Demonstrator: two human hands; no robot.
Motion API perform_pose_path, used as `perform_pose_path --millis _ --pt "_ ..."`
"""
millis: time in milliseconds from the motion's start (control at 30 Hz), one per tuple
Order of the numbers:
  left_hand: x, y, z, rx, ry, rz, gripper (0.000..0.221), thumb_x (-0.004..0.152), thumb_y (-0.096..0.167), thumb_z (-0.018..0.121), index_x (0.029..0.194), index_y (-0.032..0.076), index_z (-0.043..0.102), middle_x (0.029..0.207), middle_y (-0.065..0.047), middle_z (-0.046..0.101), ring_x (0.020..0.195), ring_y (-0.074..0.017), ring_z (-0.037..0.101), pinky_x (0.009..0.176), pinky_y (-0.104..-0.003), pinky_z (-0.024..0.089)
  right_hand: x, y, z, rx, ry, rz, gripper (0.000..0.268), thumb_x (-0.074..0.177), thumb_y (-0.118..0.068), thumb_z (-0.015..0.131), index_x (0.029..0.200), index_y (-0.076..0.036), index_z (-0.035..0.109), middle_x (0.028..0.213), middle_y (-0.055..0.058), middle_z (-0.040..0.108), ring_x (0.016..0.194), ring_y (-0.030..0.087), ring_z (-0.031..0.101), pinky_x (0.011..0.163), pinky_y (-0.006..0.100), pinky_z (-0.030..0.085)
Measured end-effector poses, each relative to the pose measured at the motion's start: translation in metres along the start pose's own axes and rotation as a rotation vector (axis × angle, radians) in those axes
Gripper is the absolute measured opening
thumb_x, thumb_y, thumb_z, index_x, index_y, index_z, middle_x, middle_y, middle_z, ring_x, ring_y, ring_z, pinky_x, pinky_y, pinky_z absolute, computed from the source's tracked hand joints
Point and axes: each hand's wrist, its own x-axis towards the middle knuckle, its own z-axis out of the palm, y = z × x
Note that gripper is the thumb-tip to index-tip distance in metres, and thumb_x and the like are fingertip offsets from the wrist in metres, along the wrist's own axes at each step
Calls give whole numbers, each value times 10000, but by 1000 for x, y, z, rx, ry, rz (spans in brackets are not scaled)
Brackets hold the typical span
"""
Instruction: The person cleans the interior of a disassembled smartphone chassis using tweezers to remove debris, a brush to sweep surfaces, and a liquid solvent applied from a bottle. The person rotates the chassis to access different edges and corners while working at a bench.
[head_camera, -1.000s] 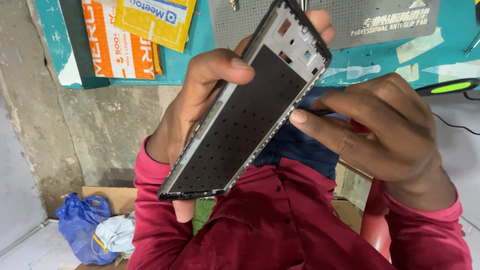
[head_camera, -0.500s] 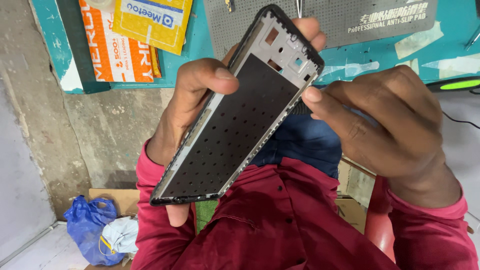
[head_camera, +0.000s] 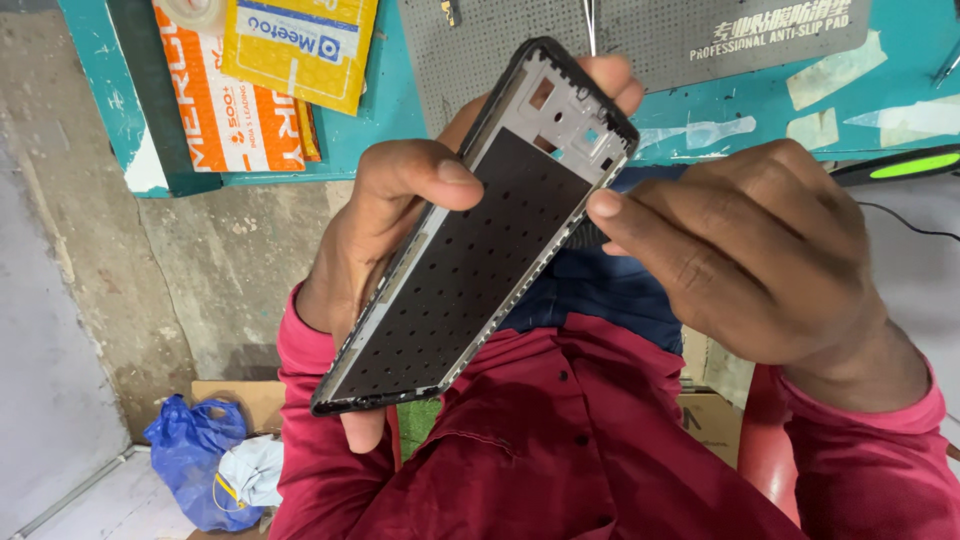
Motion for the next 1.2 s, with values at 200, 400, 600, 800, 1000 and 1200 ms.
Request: perform_pose_path --millis 200,400,600,800,1000,1200 --pt "12 4 7 -12 -41 32 903 646 555 855 1464 300 573 1624 -227 324 1534 -374 286 1295 -515 256 -4 0 1 27 1 1 289 858 -150 827 1129 -85 749 885 -39 703 762 113 612 643 294 437" --pt "17 21 21 -471 426 -426 677 952 227 535 1552 -38 365 1662 -246 256 1587 -353 225 1357 -411 163 -7 1 1 73 10 -11 288 849 -151 824 1119 -92 746 892 -29 707 764 116 623 626 288 437" --pt "21 20 16 -519 422 -449 666 953 193 512 1556 -41 351 1687 -234 262 1574 -330 234 1342 -392 184 -3 5 -5 241 132 117 212 878 -47 819 1041 -8 688 960 99 720 773 180 656 609 293 484" --pt "17 10 10 -351 240 -371 637 963 212 549 1540 1 376 1682 -250 269 1570 -344 254 1334 -396 221 -11 9 -6 193 237 253 201 919 111 793 1032 72 631 1040 189 678 839 261 654 650 316 500" --pt "17 -4 -3 -158 55 -219 609 974 231 586 1523 44 401 1678 -266 277 1567 -358 274 1325 -399 257 -16 10 6 172 285 258 196 913 176 794 966 83 630 1019 203 662 818 274 646 636 323 511" --pt "15 -5 -2 -124 24 -184 582 984 250 623 1507 86 426 1674 -282 285 1563 -372 294 1317 -403 294 -10 9 -6 235 220 257 177 857 215 764 836 96 636 934 200 674 739 247 651 610 308 535"
